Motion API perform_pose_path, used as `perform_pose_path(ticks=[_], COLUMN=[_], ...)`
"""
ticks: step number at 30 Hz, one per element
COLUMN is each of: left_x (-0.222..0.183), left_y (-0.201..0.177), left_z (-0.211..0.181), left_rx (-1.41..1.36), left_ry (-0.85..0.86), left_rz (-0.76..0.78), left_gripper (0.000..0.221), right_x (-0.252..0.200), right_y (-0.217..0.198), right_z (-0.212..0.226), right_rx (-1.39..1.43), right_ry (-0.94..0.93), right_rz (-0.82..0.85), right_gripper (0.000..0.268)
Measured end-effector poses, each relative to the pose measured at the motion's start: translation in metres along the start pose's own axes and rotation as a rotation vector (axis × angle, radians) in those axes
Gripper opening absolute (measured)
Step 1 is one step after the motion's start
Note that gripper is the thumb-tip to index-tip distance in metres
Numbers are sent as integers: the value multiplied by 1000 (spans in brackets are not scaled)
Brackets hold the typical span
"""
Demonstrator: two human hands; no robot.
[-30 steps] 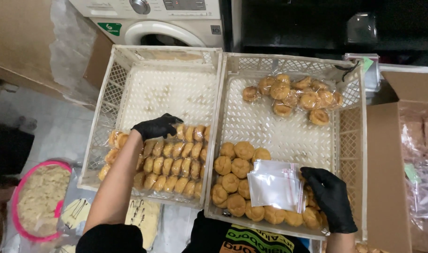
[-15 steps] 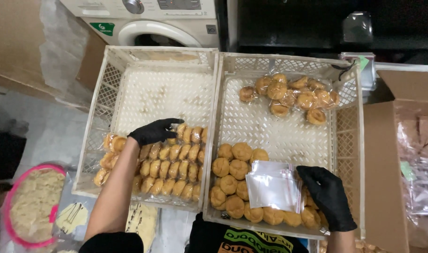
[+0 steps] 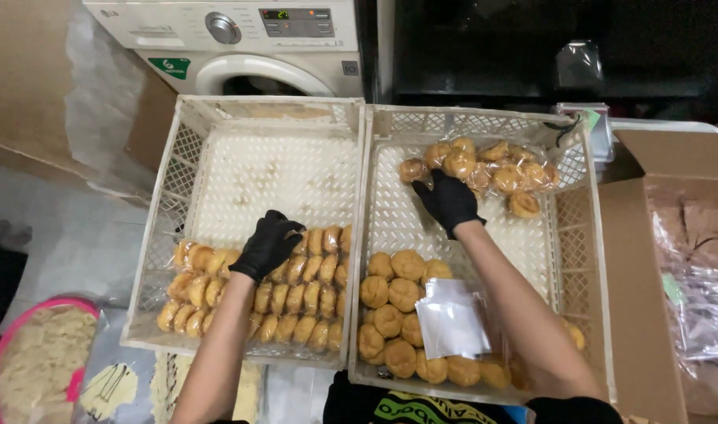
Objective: Packing small round pastries from a plastic crate into small plastic bags one by one and rearranging them within the crates.
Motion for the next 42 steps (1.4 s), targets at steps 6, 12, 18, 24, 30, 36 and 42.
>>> perform_pose_path(ticks=[6,12,18,24,30,36,42], left_x=[-57,-37,-52,-85,-74,-82,-62], left_y=[-48,-16,-21,-75,-104,-78,-50], left_z=[-72,-26,-38,-45,-12,-15,-15], left_rx=[-354,-398,-113,-143,-422,-370,-176], left_ry=[23,-70,-30,281,19,148,-34], left_rz=[-161,-237,-145,82,-250,-27,-76], left_gripper=[64,30,14,22,31,43,45], right_x=[28,-20,-49,-34,-6,3,46], right_y=[32,-19,-9,101,150,125,17], right_z=[20,86,187,242,208,192,83], right_rx=[80,473,632,85,84,124,17], right_ry=[101,128,-554,-905,-1029,-954,-474], right_rz=[-238,-262,-197,148,423,-109,-705], right_gripper=[65,47,36,30,52,24,19])
Point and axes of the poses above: each hand's wrist, its own x-axis towards the middle knuckle, its own y-axis out of the palm, z = x × y, the point moved 1 cm from there along x, towards the middle knuckle, and after that the axes turned 5 degrees about z, right-handed, at the moved point
